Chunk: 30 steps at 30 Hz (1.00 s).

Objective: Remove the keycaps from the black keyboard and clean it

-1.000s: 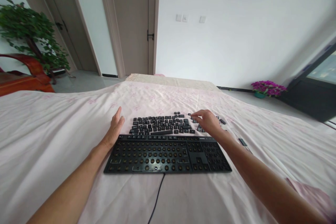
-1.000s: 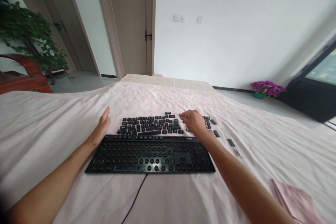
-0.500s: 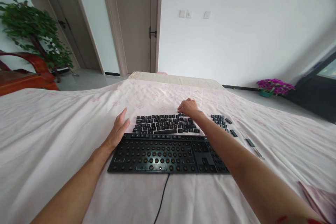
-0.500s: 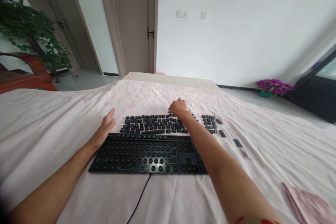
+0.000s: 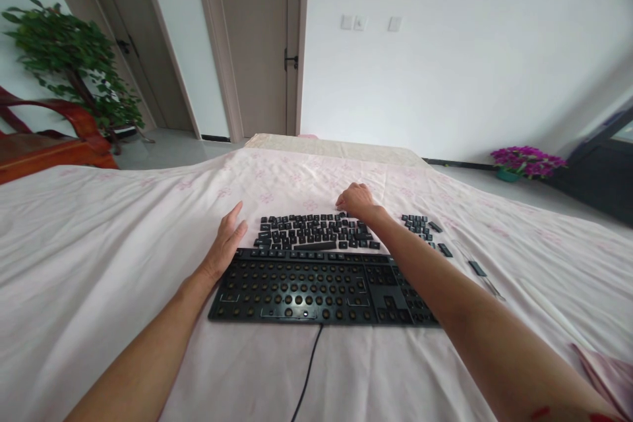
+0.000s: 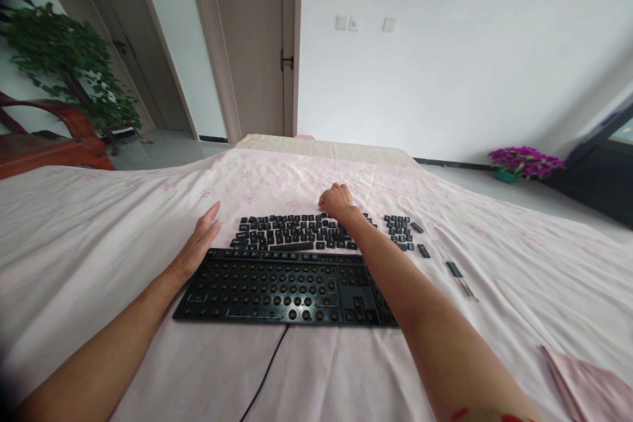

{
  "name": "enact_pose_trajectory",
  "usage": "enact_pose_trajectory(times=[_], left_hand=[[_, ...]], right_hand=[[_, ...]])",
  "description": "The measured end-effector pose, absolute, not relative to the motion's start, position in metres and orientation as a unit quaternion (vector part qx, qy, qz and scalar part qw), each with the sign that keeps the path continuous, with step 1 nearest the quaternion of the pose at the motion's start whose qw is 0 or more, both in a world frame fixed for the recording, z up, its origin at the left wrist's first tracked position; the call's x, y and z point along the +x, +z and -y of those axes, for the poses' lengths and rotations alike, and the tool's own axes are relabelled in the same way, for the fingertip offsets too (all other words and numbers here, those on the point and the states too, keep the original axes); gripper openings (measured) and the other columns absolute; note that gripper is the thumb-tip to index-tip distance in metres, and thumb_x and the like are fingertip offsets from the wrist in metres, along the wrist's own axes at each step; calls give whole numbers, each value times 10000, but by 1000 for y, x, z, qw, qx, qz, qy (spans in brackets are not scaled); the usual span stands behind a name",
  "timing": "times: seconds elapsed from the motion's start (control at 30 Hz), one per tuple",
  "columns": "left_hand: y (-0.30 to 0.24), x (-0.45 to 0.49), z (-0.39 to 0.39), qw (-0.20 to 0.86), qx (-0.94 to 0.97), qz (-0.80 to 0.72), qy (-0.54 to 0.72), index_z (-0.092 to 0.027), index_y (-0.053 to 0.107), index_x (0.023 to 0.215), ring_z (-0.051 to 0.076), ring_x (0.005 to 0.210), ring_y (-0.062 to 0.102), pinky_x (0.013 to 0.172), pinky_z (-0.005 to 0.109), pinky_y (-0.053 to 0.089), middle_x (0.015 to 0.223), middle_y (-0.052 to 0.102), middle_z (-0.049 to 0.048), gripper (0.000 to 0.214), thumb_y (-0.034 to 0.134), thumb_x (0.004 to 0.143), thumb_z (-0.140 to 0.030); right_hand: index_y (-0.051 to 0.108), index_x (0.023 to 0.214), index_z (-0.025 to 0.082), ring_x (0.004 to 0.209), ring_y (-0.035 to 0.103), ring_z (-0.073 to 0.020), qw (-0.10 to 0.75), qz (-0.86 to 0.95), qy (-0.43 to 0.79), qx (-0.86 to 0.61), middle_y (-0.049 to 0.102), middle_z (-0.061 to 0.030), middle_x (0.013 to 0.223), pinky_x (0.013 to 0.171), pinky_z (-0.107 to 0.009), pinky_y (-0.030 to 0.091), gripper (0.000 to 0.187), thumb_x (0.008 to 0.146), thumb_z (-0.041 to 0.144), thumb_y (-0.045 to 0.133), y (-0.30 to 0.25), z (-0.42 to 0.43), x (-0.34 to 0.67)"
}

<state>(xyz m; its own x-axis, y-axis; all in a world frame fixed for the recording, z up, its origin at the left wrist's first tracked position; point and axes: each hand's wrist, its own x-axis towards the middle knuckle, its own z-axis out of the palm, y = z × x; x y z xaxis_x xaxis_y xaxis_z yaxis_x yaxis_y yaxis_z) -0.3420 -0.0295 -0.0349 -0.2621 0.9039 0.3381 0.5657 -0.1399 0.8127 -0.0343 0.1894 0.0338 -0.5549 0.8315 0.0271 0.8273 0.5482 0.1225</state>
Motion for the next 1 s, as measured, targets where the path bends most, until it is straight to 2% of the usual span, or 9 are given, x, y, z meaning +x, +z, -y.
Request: enact_pose_trajectory(times=[0.3, 0.5, 0.8, 1.0], left_hand=[[-36, -343, 29, 169, 582, -629, 487, -187, 267, 1515, 252, 1463, 207, 1202, 474, 130, 1575, 254, 124, 674, 351, 946, -538], [-39, -345, 28, 159, 584, -631, 485, -183, 283, 1512, 256, 1450, 246, 1197, 472, 166, 1561, 289, 127, 672, 353, 945, -539], [-39, -346, 28, 167, 580, -626, 493, -204, 302, 1502, 260, 1452, 240, 1196, 477, 157, 1554, 296, 121, 656, 371, 941, -536], [-34, -342, 30, 159, 575, -628, 499, -195, 348, 1477, 249, 1435, 280, 1198, 462, 171, 1528, 343, 117, 633, 375, 942, -532]], right_hand=[[784, 946, 265, 1068, 533, -268, 29, -887, 85, 452, 744, -84, 945, 933, -358, 306, 202, 853, 291, 606, 32, -186, -35], [761, 1021, 271, 1110, 521, -247, 15, -901, 93, 424, 740, -67, 1006, 966, -342, 289, 256, 906, 259, 533, 29, -184, -36], [768, 1007, 275, 1042, 575, -241, 6, -894, 75, 441, 747, -71, 959, 947, -342, 324, 227, 879, 320, 585, 27, -188, -36], [782, 923, 235, 1060, 583, -253, -27, -898, 49, 436, 749, -86, 928, 948, -346, 349, 187, 842, 212, 615, 31, -182, -40]])
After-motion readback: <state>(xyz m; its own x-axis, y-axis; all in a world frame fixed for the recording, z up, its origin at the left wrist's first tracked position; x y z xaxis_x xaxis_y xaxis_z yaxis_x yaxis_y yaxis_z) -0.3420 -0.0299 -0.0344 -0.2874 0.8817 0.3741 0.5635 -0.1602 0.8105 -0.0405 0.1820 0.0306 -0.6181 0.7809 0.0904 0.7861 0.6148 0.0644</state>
